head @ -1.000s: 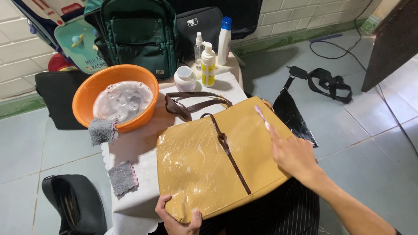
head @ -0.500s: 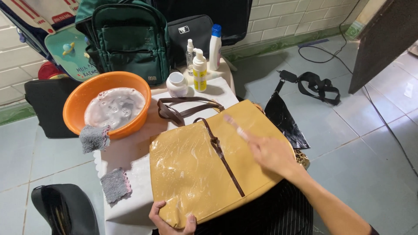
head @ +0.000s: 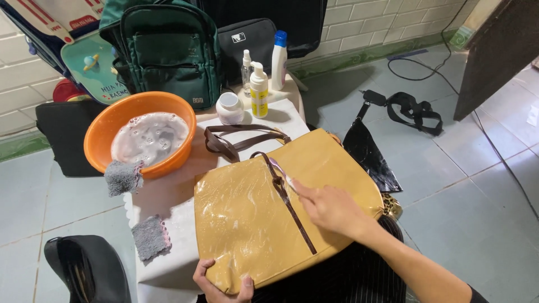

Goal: Cleaning a yellow leather bag using a sponge, soapy water, and a toothbrush to scrub the surface.

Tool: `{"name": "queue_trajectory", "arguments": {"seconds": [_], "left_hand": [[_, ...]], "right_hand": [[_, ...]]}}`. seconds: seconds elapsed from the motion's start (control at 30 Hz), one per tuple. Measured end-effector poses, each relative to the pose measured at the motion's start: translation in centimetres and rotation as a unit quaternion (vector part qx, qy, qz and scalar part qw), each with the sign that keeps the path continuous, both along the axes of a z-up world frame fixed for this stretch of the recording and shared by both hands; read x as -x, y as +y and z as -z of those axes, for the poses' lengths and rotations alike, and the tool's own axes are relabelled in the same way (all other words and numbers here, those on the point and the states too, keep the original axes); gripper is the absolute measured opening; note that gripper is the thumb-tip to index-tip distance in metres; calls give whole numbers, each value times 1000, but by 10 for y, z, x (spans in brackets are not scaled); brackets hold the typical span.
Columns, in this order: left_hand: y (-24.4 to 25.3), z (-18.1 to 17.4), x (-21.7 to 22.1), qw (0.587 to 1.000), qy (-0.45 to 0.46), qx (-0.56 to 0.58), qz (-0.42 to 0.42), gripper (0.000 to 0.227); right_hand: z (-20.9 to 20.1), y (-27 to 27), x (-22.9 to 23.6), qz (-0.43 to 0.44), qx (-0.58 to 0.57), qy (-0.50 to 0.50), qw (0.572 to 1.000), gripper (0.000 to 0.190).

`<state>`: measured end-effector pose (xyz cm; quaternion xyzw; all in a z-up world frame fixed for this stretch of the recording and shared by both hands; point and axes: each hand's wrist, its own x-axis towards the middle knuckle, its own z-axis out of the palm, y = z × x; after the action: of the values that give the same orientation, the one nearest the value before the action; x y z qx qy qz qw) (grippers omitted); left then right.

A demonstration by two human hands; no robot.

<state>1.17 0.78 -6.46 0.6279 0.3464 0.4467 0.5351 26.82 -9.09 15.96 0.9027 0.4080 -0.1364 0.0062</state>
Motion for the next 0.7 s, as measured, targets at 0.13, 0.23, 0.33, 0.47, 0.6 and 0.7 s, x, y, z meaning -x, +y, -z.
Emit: {"name": "queue_trajectory", "arguments": {"seconds": [0.13, 0.23, 0.33, 0.47, 0.6, 0.7], "left_hand": [[-4, -11, 2, 998, 29, 44, -17, 81], [2, 11, 3, 1000, 6, -25, -11, 80], [1, 6, 2, 1000, -3, -2, -3, 78], [5, 9, 1, 999, 0, -46, 5, 76], [6, 11, 0, 999, -16, -42, 0, 75], [6, 17, 6, 998, -2, -57, 18, 77]], "right_hand": [[25, 0, -27, 54, -62, -48, 995, 56], [38, -2, 17, -40, -94, -12, 995, 56], [-8, -5, -11, 43, -2, -23, 999, 70], [34, -40, -22, 121, -61, -183, 974, 57], [28, -57, 9, 29, 14, -7, 999, 63], [44, -77, -8, 57, -2, -139, 989, 58]]}}
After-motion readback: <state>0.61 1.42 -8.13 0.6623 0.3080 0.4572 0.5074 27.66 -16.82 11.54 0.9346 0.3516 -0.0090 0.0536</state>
